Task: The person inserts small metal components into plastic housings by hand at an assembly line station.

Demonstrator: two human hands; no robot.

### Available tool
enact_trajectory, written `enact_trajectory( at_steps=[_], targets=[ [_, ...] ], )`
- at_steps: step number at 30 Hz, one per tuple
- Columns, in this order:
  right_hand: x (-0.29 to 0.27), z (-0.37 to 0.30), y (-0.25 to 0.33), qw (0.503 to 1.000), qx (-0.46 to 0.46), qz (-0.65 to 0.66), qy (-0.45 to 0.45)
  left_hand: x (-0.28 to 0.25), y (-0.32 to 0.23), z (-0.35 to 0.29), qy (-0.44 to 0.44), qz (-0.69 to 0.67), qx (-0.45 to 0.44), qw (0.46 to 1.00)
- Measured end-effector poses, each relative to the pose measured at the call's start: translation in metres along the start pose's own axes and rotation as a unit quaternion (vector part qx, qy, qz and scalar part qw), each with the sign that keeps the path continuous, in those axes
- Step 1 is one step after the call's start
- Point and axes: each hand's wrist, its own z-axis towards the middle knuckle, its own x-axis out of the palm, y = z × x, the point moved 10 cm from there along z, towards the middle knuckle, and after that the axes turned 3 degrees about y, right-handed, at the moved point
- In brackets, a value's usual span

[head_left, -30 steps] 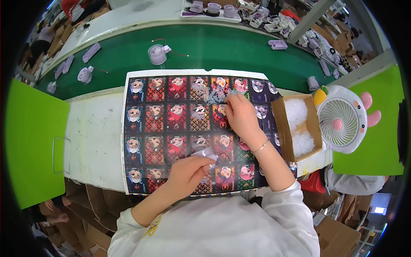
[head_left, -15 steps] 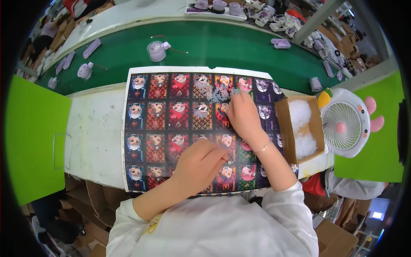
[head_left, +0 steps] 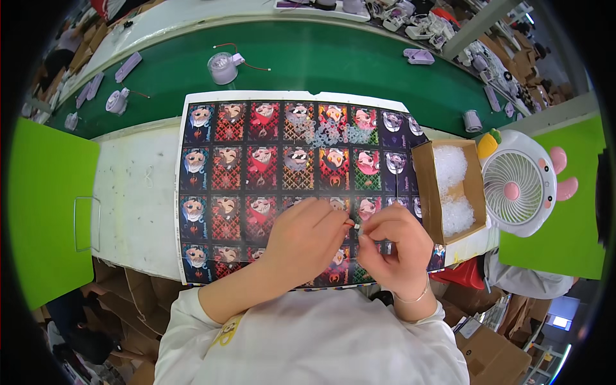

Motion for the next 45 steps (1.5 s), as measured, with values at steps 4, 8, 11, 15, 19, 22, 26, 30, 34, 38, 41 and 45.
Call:
enact_trajectory(
  at_steps=[4,8,11,15,19,22,26,30,34,38,41,45],
  targets=[
    [-0.002,-0.002,0.003,1.0,0.009,-0.004,-0.012,0.001,0.0,-0.001,-0.002,0.012,0.0,1.0],
    [-0.008,-0.003,-0.001,0.999,0.022,-0.045,-0.016,0.004,-0.005,0.004,0.007,0.03,0.008,1.0],
    [-0.005,-0.001,-0.002,0.998,0.037,-0.05,0.005,0.005,-0.006,0.004,0.014,0.054,0.022,0.998],
    [-0.001,0.001,-0.005,0.995,0.063,-0.067,0.042,0.006,-0.006,0.002,0.013,0.108,0.033,0.993],
    [0.004,0.005,-0.008,0.994,0.055,-0.038,0.085,0.008,-0.011,0.002,0.024,0.138,0.068,0.988],
    [0.007,0.006,-0.009,0.994,0.057,-0.036,0.085,0.011,-0.009,-0.001,0.021,0.127,0.068,0.989],
    [0.003,0.001,-0.015,0.991,0.089,-0.068,0.068,0.007,-0.01,0.004,-0.056,0.044,0.084,0.994],
    [-0.006,-0.004,-0.025,0.99,0.127,-0.066,0.009,0.025,0.011,0.001,0.011,-0.04,0.08,0.996],
    [-0.016,-0.021,-0.056,0.976,0.204,0.018,-0.077,0.043,0.031,-0.008,0.063,-0.055,0.032,0.996],
    [0.002,-0.048,-0.098,0.864,0.302,0.366,-0.169,0.051,0.049,-0.017,0.078,-0.093,-0.052,0.991],
    [0.037,-0.088,-0.146,0.794,0.439,0.39,-0.159,0.053,0.056,-0.02,0.065,-0.105,-0.076,0.989],
    [0.057,-0.07,-0.108,0.887,0.354,0.285,-0.079,0.052,0.06,-0.02,0.056,-0.123,-0.114,0.984]
  ],
)
